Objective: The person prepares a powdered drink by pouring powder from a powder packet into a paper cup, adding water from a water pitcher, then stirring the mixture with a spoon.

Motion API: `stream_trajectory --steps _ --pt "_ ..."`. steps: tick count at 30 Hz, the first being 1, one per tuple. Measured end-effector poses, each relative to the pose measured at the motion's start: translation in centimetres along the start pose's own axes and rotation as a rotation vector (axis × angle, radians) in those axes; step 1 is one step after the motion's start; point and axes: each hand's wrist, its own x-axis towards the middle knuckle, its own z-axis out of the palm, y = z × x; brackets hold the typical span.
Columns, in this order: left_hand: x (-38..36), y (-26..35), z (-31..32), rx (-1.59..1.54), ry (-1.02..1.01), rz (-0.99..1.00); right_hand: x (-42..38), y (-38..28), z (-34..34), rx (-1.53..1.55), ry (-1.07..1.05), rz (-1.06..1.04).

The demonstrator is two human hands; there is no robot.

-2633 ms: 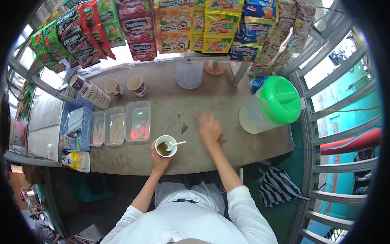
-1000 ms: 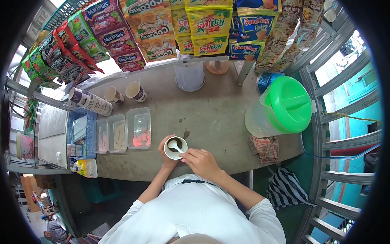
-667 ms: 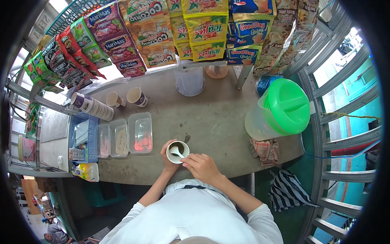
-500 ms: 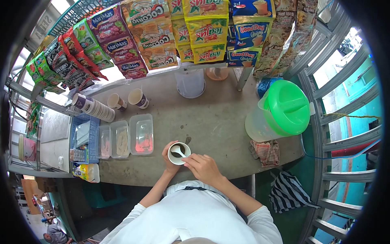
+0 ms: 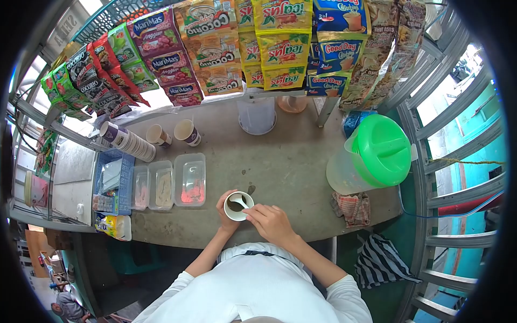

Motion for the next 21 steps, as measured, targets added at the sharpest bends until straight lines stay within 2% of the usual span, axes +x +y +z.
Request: stream_trajectory --steps 5,11,17,21 --pt "0.39 0.43 0.01 -0.008 0.005 -0.002 -0.76 -0.02 0.17 0.028 -0.062 -0.006" --pt "0.40 0.32 0.01 -0.001 -0.007 0.014 -0.50 0.05 0.58 0.014 0.022 0.010" --pt "0.05 0.02 0.02 0.000 -0.011 -0.006 -0.68 -0.13 0.21 0.026 -0.028 0.013" --pt "0.31 0.21 0.08 -0.009 -0.002 0.014 -0.52 -0.04 0.47 0.013 0.013 0.010"
